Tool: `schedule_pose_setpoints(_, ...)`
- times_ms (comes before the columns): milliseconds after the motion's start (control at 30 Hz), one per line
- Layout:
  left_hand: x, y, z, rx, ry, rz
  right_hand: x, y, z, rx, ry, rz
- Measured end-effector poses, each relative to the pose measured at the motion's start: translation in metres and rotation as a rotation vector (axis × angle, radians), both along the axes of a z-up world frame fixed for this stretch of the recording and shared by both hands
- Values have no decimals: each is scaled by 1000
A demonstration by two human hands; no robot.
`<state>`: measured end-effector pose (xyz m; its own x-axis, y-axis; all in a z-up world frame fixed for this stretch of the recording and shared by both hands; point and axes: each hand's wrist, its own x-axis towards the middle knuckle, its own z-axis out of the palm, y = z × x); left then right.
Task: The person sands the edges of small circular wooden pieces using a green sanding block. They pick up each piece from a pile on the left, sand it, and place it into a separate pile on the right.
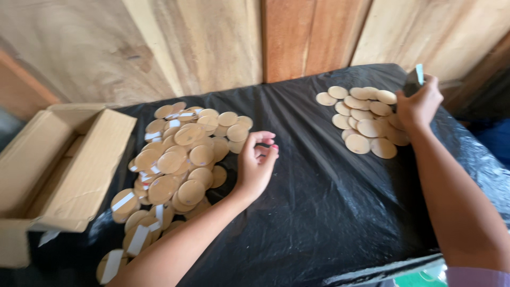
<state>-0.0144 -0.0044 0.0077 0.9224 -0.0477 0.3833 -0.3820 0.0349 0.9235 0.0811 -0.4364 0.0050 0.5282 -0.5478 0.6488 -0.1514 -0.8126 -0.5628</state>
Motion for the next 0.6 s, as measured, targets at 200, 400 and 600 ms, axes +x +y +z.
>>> schedule_pose_setpoints(200, 31, 24, 14, -65, -180, -30, 7, 20, -3, -129, -130, 144)
schedule_pose_setpoints(400, 104, 124, 9, 837, -622, 276, 11, 66, 5, -125, -181, 273)
schedule_pose_setpoints(600, 77, 123, 24, 1401, -307, 103, -4, 157, 13, 69, 1, 564)
